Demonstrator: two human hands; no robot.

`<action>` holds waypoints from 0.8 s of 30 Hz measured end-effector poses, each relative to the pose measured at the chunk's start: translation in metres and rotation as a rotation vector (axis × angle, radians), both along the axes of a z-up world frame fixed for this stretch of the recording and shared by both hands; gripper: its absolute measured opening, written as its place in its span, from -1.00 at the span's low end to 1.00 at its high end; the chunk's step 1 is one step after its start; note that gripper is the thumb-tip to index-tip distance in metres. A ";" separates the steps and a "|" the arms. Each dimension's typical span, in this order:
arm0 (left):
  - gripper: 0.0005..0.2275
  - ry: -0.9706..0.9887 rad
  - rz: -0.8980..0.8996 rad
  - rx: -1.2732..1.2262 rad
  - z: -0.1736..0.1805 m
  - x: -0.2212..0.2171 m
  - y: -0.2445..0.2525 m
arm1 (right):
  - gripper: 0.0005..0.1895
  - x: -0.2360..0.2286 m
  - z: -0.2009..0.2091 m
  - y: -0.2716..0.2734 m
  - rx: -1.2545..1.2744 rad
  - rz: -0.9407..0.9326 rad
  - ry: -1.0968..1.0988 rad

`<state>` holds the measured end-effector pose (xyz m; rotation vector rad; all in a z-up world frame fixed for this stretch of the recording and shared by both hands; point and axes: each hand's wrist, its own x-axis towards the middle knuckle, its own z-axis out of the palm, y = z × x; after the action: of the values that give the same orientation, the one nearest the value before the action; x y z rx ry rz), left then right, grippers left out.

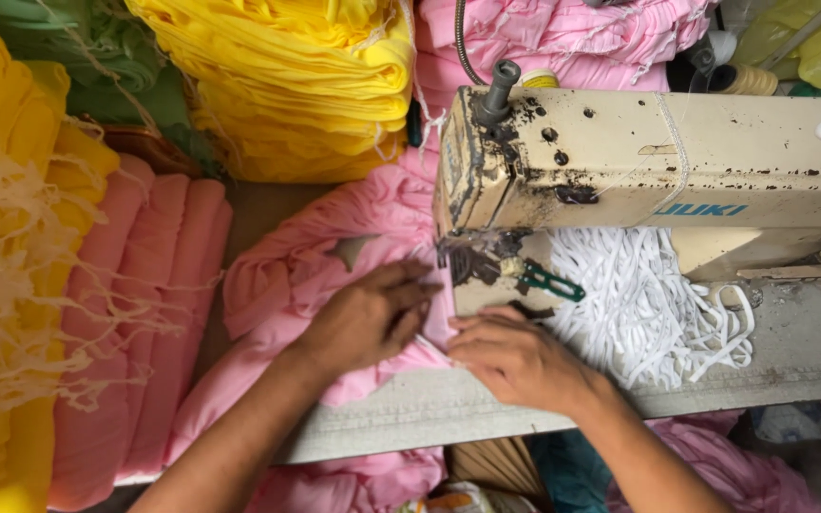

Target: Preparing and sewing elastic bands onto pink fabric pieces using an industrial sewing machine.

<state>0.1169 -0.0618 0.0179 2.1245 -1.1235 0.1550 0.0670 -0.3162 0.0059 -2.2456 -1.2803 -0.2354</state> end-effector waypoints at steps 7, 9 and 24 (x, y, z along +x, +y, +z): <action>-0.81 0.332 0.178 -0.377 0.006 0.012 0.026 | -0.88 0.054 -0.016 0.002 0.081 -0.069 0.035; -0.82 0.339 0.196 -0.370 0.021 0.007 0.038 | -0.87 0.059 -0.007 0.006 0.095 -0.065 0.053; -0.70 -0.068 0.060 0.231 0.029 -0.027 -0.025 | -0.79 -0.091 0.038 0.051 0.218 -0.251 0.373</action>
<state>0.0901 -0.0863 0.0470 2.3746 -1.1647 0.1309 -0.0244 -0.2650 0.0441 -2.1306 -0.7432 -0.0386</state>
